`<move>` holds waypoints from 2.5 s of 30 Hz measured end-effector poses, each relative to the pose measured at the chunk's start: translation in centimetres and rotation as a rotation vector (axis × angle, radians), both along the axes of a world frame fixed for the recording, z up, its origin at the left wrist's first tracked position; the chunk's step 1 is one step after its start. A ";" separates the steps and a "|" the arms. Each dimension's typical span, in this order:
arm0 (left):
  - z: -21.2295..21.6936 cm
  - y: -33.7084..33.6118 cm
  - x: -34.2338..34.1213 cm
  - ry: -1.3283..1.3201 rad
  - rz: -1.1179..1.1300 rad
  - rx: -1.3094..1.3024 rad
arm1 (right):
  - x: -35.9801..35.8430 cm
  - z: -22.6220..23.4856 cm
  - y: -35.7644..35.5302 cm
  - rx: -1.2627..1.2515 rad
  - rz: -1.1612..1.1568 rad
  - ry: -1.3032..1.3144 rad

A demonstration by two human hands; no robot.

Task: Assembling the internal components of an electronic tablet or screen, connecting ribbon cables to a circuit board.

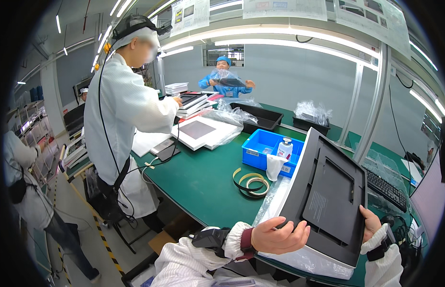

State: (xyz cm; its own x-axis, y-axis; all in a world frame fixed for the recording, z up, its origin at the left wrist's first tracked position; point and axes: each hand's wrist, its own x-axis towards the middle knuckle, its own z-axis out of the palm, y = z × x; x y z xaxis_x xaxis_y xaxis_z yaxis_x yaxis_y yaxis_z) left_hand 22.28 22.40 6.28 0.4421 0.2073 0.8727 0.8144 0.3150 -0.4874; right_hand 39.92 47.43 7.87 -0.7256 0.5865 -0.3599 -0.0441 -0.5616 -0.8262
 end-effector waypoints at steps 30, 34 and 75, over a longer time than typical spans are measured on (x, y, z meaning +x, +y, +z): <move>-8.2 -1.2 -0.7 -2.741 -1.686 -0.622 | -14.0 -4.3 9.6 1.602 0.793 -0.583; -7.9 -2.0 -2.3 -2.738 -1.335 -0.640 | -15.7 -7.3 9.1 1.579 0.834 -0.660; -4.6 0.5 -5.6 -2.320 -1.304 -0.548 | -12.0 -0.5 0.3 1.784 0.398 0.068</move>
State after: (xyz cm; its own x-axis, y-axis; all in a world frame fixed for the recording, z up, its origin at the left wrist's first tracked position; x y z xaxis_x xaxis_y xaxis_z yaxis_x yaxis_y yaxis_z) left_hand 16.66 22.90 1.68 -0.4048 0.9139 -0.0292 -0.4319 -0.1630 0.8871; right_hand 27.93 47.74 7.35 -0.8867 0.0015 0.4624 -0.1986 0.9018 -0.3837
